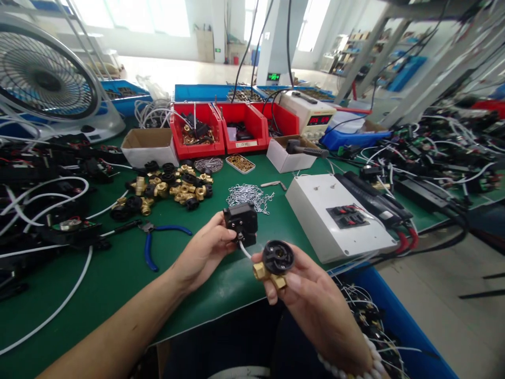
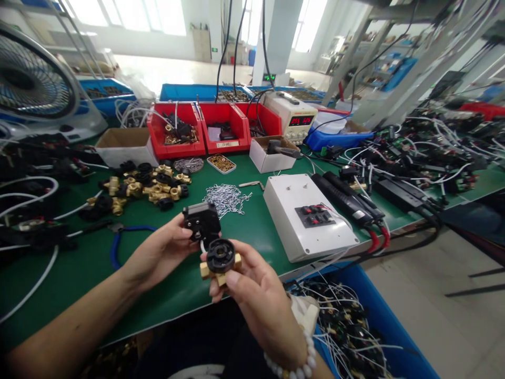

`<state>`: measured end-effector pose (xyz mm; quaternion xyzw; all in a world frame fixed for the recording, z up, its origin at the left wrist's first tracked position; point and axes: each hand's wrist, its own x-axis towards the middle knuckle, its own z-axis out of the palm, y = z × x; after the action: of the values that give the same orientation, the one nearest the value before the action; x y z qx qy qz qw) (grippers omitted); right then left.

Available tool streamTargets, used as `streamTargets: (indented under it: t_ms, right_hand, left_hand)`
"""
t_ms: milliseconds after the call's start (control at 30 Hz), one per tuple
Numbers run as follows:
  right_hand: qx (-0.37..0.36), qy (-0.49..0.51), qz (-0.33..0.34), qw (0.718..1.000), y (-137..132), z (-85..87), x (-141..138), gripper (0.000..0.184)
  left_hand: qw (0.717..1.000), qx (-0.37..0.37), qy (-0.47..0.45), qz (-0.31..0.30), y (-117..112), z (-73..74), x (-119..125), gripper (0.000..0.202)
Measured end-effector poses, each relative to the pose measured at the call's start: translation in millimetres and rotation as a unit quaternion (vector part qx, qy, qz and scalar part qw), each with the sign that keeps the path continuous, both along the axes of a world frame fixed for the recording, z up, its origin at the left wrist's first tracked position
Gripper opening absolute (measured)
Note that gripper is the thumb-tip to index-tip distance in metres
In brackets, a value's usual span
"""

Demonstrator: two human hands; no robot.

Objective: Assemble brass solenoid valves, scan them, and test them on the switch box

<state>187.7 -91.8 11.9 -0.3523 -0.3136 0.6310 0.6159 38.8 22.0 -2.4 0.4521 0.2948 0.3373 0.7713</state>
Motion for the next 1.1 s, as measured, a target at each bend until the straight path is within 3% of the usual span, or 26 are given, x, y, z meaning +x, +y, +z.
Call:
streamTargets:
  t_ms: [133, 233, 333, 400, 500, 667, 833, 1100]
  right_hand:
    - [-0.006, -0.014, 0.02, 1.0, -2, -0.4, 0, 0.039]
    - [-0.01, -0.017, 0.04, 0.999, -3, -5.1, 1, 0.043]
    - [-0.021, -0.034, 0.056, 0.998, -3, -11.0, 0, 0.041]
    - [-0.031, -0.049, 0.054, 0.997, -2, -14.3, -3, 0.039]
    - [-0.046, -0.067, 0.031, 0.996, 2, -17.5, -7, 0.037]
    - [-0.051, -0.081, 0.006, 0.995, 6, -17.3, -10, 0.036]
    - [-0.056, -0.032, 0.043, 0.997, 7, -12.1, -10, 0.034]
    - [-0.036, -0.132, -0.058, 0.989, 9, -15.0, -21, 0.039]
  left_hand:
    - [0.998, -0.034, -0.058, 0.017, -3, 1.8, 2, 0.037]
    - [0.995, -0.06, -0.075, 0.035, -6, 3.5, 3, 0.045]
    - [0.995, -0.043, -0.073, 0.058, -8, 4.0, 3, 0.04]
    - [0.996, -0.01, -0.062, 0.069, -10, 3.0, 1, 0.039]
    - [0.992, 0.103, -0.022, 0.077, -14, -0.3, -4, 0.046]
    - [0.949, 0.302, 0.06, 0.063, -19, -3.7, -10, 0.046]
    - [0.932, 0.349, 0.087, 0.052, -21, -1.7, -10, 0.048]
    - [0.907, 0.394, 0.141, 0.041, -20, -5.3, -7, 0.049]
